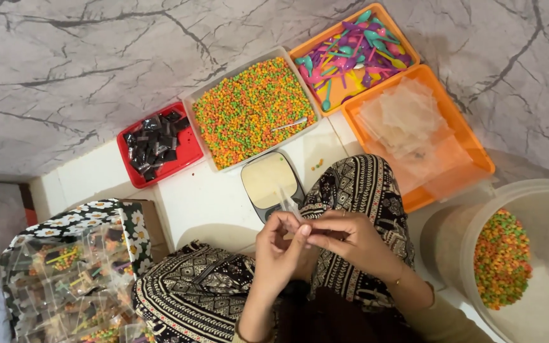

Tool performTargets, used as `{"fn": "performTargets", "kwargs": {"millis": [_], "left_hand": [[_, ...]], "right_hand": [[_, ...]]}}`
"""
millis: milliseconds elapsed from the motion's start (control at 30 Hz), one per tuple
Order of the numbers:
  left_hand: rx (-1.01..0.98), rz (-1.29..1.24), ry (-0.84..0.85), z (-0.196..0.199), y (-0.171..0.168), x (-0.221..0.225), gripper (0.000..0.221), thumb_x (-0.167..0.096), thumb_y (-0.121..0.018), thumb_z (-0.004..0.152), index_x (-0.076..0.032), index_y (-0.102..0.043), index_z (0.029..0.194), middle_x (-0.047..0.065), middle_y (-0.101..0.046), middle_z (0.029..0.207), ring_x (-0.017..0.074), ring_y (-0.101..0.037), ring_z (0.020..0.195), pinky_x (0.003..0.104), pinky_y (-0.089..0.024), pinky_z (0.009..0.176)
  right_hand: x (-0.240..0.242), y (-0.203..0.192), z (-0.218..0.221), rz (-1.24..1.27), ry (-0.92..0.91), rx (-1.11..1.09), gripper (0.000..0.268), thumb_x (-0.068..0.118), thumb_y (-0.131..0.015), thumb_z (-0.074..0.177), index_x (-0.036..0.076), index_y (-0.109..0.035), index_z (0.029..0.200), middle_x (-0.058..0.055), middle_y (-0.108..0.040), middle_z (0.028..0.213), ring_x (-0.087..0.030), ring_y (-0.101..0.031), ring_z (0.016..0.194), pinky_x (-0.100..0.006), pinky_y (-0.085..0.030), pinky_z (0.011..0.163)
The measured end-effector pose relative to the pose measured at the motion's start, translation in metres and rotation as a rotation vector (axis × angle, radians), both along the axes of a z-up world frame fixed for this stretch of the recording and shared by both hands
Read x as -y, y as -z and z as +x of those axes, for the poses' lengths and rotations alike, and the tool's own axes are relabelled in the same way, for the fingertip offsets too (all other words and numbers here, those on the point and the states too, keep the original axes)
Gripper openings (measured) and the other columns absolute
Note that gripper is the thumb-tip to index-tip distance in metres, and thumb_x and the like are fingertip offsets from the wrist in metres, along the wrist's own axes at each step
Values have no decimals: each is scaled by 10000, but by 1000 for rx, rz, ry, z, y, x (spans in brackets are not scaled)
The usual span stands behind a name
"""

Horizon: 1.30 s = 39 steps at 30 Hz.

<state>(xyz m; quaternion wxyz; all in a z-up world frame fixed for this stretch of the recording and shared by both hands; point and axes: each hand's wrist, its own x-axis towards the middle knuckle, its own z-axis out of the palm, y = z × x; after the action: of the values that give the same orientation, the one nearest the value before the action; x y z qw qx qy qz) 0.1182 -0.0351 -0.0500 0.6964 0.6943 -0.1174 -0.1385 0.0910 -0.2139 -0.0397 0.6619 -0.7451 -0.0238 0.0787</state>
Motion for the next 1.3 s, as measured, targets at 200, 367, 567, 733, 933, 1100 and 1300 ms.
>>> {"fn": "performTargets", "kwargs": {"millis": [200,367,567,733,933,1100,1300], "left_hand": [[16,65,16,-1,-10,0,126,-164,-606,1015,-111,-584,903,-6,-609,719,78,-564,591,178,-442,505],[260,408,76,0,-11,-1,132,-145,-537,1021,-67,-565,918,76,-590,821,184,-563,723,302,-455,664],[203,259,133,-4,-1,-1,185,-213,-499,1057,-91,-594,956,37,-628,876,162,-610,807,284,-522,749],[149,208,156,-4,-9,-2,124,-164,-519,1046,-97,-565,952,41,-610,901,172,-583,837,302,-488,760],[72,115,180,-7,-8,-2,210,-260,-481,1068,-107,-567,952,20,-602,834,143,-616,759,281,-530,731],[22,121,203,-10,3,-5,174,-226,-487,1077,-119,-569,966,-18,-580,776,100,-575,672,226,-511,626],[26,196,222,-10,0,-5,209,-245,-461,1077,-129,-564,937,10,-622,838,149,-633,770,285,-564,733]], "right_hand": [[1,6,2,-59,-24,-18,300,176,-785,844,127,-804,1140,-61,-838,1051,-151,-783,903,-261,-648,824],[-1,10,-1,-100,-29,-95,341,202,-690,911,85,-758,1224,-79,-811,1186,-156,-777,1029,-259,-637,875],[1,-10,0,-91,-16,-189,358,170,-804,809,121,-801,1164,-48,-856,1092,-142,-821,908,-253,-698,853],[4,-15,4,-120,-3,-200,346,185,-823,789,135,-828,1131,-18,-866,1067,-99,-804,894,-214,-656,799],[13,-4,6,-13,-66,-201,309,158,-840,791,103,-835,1096,-69,-873,937,-109,-816,752,-193,-669,675],[14,4,4,3,-96,-184,276,159,-835,806,88,-846,1072,-67,-867,927,-97,-762,726,-190,-592,605],[13,12,0,134,-60,-348,294,122,-813,813,57,-832,1100,-122,-873,1007,-160,-811,852,-254,-671,732]]}}
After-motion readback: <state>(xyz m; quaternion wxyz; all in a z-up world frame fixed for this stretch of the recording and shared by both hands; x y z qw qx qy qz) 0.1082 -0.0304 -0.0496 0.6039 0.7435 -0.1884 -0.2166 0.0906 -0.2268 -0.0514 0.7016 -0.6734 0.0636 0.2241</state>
